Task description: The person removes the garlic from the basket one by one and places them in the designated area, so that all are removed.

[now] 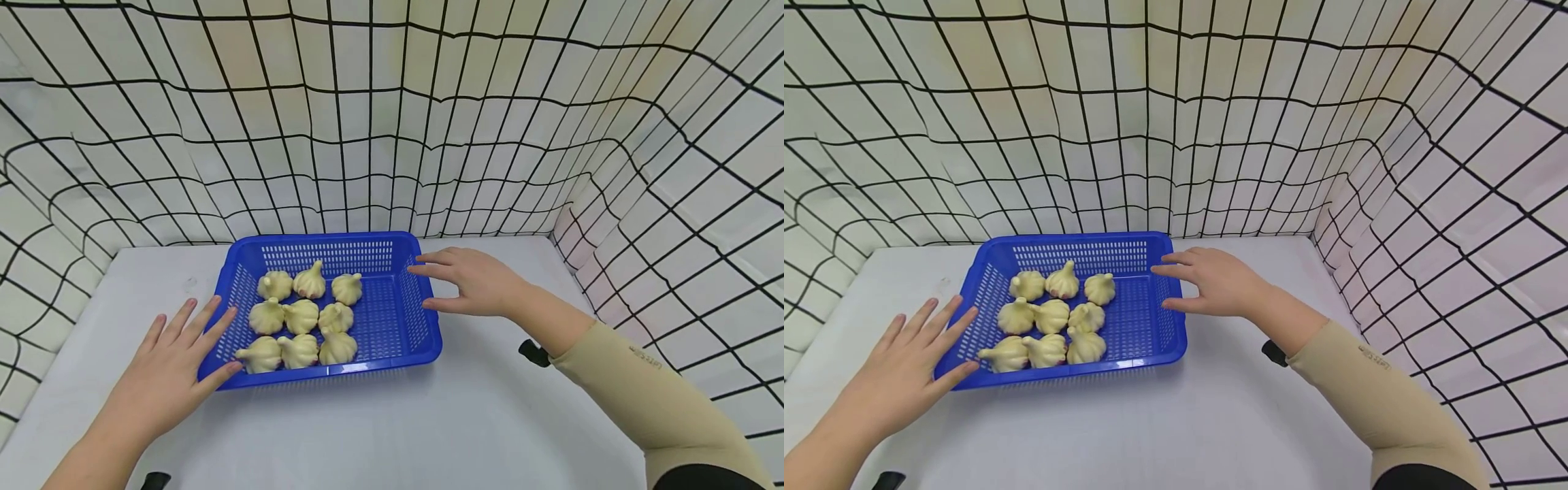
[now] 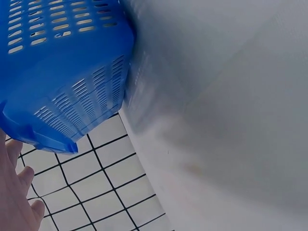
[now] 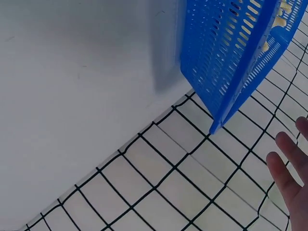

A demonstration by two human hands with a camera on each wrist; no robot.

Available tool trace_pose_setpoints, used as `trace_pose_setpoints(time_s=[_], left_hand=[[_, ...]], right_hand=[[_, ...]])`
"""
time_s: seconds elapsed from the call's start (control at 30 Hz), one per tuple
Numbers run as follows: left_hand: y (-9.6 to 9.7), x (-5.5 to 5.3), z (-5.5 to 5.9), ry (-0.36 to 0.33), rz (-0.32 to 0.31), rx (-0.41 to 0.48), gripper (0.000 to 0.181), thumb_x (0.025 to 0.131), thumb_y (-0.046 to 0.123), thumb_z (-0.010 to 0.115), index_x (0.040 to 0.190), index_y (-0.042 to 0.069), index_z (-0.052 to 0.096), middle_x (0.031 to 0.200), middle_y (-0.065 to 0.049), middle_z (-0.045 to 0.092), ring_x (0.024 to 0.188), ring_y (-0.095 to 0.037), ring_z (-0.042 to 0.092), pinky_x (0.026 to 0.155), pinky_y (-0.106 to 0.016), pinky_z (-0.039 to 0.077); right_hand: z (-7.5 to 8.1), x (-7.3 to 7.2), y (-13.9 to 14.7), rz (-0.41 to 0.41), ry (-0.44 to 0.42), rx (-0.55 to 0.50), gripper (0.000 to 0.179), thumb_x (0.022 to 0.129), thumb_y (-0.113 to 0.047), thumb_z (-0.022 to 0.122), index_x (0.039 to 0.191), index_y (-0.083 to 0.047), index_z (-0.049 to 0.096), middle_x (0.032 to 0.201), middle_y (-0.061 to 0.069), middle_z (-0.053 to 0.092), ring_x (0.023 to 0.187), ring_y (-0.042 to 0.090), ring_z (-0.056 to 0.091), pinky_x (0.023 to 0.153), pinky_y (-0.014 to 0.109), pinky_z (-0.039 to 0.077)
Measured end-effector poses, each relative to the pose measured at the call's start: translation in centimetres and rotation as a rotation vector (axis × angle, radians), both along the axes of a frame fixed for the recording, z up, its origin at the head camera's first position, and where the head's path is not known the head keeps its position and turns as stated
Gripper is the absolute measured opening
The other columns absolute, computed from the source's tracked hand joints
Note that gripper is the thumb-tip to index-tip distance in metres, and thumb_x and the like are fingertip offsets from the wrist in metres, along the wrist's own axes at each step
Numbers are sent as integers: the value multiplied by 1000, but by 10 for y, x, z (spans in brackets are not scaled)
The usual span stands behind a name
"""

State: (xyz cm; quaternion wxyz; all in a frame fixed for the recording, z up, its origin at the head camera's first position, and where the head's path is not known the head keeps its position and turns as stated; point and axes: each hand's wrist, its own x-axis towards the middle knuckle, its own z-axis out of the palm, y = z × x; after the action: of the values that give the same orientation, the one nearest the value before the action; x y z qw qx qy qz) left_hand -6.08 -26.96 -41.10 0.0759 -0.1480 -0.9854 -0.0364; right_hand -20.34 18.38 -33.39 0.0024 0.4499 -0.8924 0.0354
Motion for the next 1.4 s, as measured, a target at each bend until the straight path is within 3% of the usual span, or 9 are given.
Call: trace_pose_setpoints(time_s=[0.33, 1.0, 1.4], left_hand=[[1, 0, -6, -50, 4, 22, 85, 95, 58, 54, 161, 21, 15, 165, -16, 14, 150, -28, -17, 115, -48, -22], [5, -2, -9, -52, -7, 28, 85, 94, 59, 55, 160, 22, 17, 165, -15, 15, 151, -29, -15, 115, -48, -22], [7, -4, -7, -59, -23, 28, 85, 94, 61, 55, 160, 23, 17, 164, -15, 18, 151, -31, -11, 115, -46, -22]], right_hand=[[7, -11, -32, 66, 12, 60, 62, 94, -65, 51, 143, -27, 56, 144, 1, 55, 133, 23, 50, 109, 45, 42], [3, -24, -84, 175, -16, 177, 57, 93, -64, 53, 140, -33, 57, 137, -7, 60, 128, 14, 53, 107, 37, 43], [0, -22, -120, 254, -96, 254, 51, 94, -57, 59, 139, -34, 58, 135, -9, 62, 124, 10, 56, 104, 32, 45]])
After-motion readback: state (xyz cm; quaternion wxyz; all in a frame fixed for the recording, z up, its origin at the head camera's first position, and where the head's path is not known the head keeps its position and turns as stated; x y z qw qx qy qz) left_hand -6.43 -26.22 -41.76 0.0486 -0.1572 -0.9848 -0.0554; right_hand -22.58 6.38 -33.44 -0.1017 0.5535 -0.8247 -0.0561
